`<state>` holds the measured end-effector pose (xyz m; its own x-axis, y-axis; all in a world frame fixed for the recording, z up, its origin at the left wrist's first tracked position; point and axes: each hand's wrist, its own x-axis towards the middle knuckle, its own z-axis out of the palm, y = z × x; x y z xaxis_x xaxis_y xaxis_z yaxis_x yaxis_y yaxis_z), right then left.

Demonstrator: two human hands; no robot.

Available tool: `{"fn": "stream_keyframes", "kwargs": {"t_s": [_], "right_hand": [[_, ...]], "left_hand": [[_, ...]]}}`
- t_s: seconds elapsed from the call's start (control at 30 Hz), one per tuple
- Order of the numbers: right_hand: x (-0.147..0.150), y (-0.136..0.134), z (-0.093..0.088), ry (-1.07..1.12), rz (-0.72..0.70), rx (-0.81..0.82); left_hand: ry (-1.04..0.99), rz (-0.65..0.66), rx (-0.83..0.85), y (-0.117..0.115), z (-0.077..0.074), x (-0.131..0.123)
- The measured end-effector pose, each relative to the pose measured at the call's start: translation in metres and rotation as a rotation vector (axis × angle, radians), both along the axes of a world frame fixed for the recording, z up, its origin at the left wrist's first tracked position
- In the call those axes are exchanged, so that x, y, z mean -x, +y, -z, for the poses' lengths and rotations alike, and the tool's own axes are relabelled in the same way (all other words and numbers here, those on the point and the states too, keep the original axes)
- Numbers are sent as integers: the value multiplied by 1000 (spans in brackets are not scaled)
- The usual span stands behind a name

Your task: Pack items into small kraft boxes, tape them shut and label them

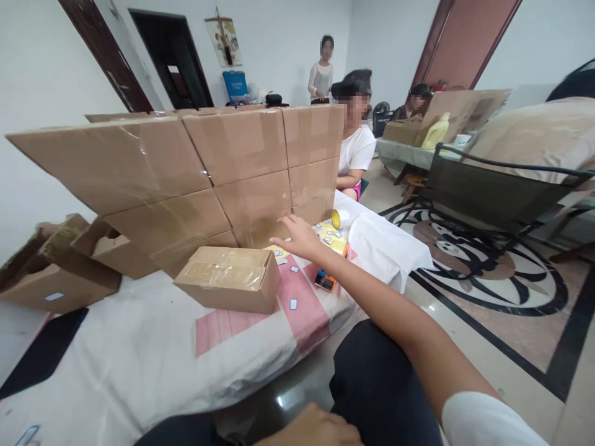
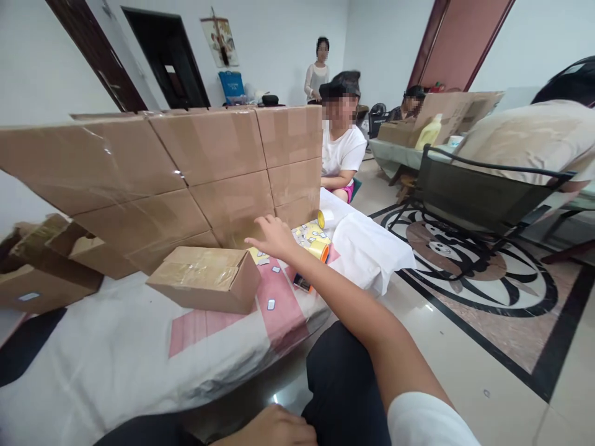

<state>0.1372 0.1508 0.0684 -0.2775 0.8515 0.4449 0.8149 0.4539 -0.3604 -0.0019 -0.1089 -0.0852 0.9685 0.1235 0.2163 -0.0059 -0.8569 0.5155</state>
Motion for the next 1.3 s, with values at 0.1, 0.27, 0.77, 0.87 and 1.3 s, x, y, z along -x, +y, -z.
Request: {"fn": "stream_keyframes", "kwargs": {"t_s": [0.1,0.27,0.77,0.87,1.3], "right_hand": [[-28,17,2,12,307,-6],[-117,49,15,103,817,212],[-170,83,68,255,805,375],[-130,73,43,233,550,239],[64,-62,21,115,-498,165]], "left_hand": [[30,-1,-160,7,-26,6],[25,-31,-210,15,-26,9],[92,-57,-143,17,6,9],[147,-45,-152,17,-17,6],[216,-130,-111,13,-81,12]]}}
